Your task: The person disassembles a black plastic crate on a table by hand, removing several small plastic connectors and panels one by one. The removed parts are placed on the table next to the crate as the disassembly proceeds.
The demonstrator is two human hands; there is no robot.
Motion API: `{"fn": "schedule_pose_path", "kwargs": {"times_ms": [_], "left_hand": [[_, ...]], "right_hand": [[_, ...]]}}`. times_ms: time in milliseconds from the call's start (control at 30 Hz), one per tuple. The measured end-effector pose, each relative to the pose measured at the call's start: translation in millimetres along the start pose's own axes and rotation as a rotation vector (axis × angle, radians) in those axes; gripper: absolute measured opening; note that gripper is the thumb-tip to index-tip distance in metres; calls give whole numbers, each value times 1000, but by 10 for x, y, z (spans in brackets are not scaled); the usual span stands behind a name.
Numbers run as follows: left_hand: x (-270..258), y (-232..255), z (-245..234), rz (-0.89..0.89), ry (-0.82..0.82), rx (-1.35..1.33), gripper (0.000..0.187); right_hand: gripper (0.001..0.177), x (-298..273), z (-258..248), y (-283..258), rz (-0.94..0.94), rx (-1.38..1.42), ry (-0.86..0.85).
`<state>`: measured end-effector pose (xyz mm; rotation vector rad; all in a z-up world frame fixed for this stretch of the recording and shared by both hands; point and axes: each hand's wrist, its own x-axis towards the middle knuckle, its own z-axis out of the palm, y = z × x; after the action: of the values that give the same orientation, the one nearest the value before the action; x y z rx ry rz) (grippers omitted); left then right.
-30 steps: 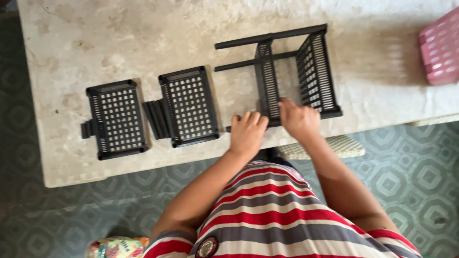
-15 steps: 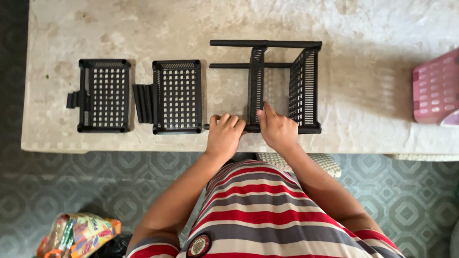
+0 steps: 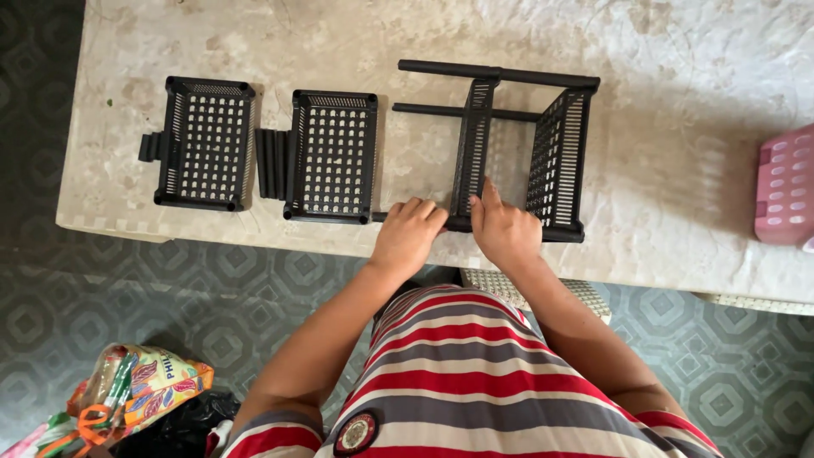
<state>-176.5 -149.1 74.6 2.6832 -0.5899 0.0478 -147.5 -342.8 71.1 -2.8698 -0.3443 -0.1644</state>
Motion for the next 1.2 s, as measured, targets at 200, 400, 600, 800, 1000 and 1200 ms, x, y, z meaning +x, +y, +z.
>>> {"fn": "schedule_pose_path", "kwargs": {"times_ms": [200,400,600,800,1000,1200], "left_hand": [[-55,-383,-197,-202,37,-37,23],[250,-1055,124,-566,339,-404,24],[815,-1357,848,-786,67,-158,30],[874,-1506,1169,-704,1,233,51],[863,-1471,1196,-726,73,227,30],[769,-1134,1057,-440,-25,234,32]], "right_hand": [[44,18,-21,14,29,42,-30],[37,55,-28,161,6,24,69],[36,47,-52,215,6,24,52],[37,44,-34,231,-10,-33,79],[37,33,-17,232,-10,-10,79],[37,31,-14,230,-35,-10,107]]}}
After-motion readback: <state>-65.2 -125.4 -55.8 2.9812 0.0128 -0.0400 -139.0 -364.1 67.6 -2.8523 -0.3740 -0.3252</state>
